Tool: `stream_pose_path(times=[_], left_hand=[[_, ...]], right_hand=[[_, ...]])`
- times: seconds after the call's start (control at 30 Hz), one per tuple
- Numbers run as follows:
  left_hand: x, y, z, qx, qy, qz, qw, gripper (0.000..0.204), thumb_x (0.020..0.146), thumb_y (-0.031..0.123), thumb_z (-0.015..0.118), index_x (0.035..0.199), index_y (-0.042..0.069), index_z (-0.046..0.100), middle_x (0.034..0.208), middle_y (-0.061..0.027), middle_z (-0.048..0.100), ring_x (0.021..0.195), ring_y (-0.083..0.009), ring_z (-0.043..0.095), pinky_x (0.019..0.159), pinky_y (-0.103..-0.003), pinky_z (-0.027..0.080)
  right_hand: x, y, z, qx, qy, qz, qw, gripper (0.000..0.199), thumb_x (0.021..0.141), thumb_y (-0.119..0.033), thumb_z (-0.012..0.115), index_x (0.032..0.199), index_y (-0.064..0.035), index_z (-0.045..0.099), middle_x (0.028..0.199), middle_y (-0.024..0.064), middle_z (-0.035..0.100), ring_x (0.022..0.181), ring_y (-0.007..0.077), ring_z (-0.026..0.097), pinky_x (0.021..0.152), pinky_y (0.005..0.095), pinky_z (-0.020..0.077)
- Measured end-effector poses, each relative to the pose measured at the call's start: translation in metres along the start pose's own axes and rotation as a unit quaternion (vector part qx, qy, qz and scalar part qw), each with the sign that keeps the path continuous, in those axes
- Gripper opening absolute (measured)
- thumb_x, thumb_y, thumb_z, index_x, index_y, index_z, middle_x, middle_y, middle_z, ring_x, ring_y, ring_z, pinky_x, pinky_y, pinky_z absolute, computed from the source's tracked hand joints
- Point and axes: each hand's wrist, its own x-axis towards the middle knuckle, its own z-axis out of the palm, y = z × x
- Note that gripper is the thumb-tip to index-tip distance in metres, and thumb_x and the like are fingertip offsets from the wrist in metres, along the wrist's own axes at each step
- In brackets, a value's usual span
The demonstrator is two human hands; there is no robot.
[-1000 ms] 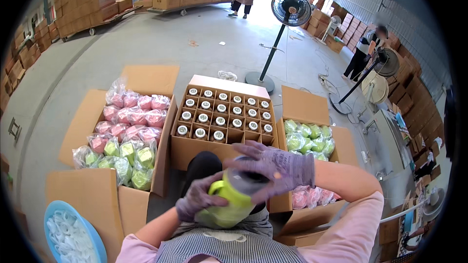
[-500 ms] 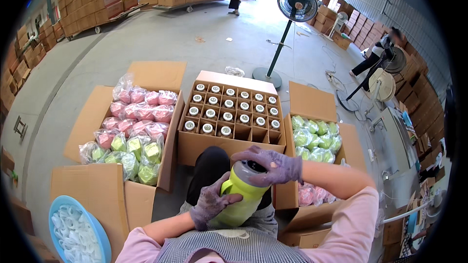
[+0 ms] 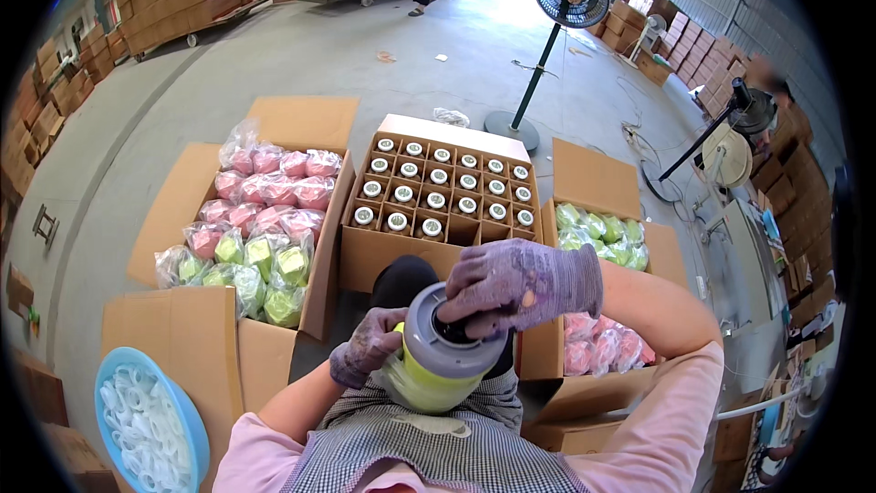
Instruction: The person places white plastic rings onto the tops of small jars arranged in a cardboard tray. The person then picks up a green plastic container, removes its lid, places a clear glass insert inside, and secures the lid.
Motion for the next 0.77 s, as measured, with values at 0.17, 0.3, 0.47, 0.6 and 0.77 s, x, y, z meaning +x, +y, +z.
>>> stream_pose_path(times=[0.17,0.3,0.47,0.6,0.77], left_hand=[[0.005,0.007,0.002,0.002,-0.043,0.009,0.999,0.087,0.077,0.060,0.077,0.129,-0.007,0.058,0.114,-0.0069,0.068,0.105,-0.0111,0.061,0.094,-0.028,0.049],[-0.001,0.014,0.017,0.005,0.022,-0.003,1.000,0.078,0.082,0.048,0.079,0.134,-0.006,0.056,0.115,-0.0062,0.068,0.103,-0.0112,0.063,0.093,-0.028,0.051],[0.002,-0.001,0.076,0.203,0.249,0.126,0.939,0.056,0.092,0.031,0.073,0.137,0.004,0.055,0.103,-0.0128,0.073,0.093,-0.0162,0.070,0.080,-0.030,0.056],[0.011,-0.007,0.084,0.406,0.269,0.198,0.850,0.070,0.092,0.034,0.070,0.141,-0.006,0.041,0.095,-0.0263,0.068,0.089,-0.0406,0.071,0.072,-0.041,0.057],[0.004,0.017,0.066,0.522,0.110,0.154,0.832,0.090,0.087,0.038,0.075,0.148,-0.008,0.028,0.112,-0.0329,0.063,0.105,-0.0424,0.067,0.081,-0.037,0.056]], right_hand=[[0.010,-0.026,0.002,-0.042,-0.005,0.004,0.999,0.042,0.091,-0.032,0.067,0.127,-0.0138,0.059,0.100,0.0109,0.063,0.091,0.0299,0.065,0.069,0.0403,0.0552],[0.014,-0.043,-0.003,0.014,-0.083,0.199,0.976,0.048,0.087,-0.029,0.066,0.129,-0.0091,0.052,0.094,0.0159,0.066,0.083,0.0319,0.069,0.069,0.0393,0.0565],[-0.003,-0.007,0.012,0.107,0.006,0.531,0.841,0.051,0.079,-0.029,0.071,0.111,0.0071,0.054,0.088,0.0264,0.069,0.088,0.0304,0.072,0.075,0.0376,0.0571],[-0.029,0.031,0.034,-0.075,-0.087,0.435,0.893,0.039,0.079,-0.027,0.072,0.100,0.0052,0.063,0.096,0.0220,0.067,0.093,0.0290,0.068,0.081,0.0358,0.0544],[-0.047,0.042,0.033,-0.075,-0.216,0.301,0.926,0.029,0.081,-0.030,0.073,0.087,-0.0025,0.072,0.103,0.0183,0.069,0.094,0.0271,0.068,0.081,0.0327,0.0542]])
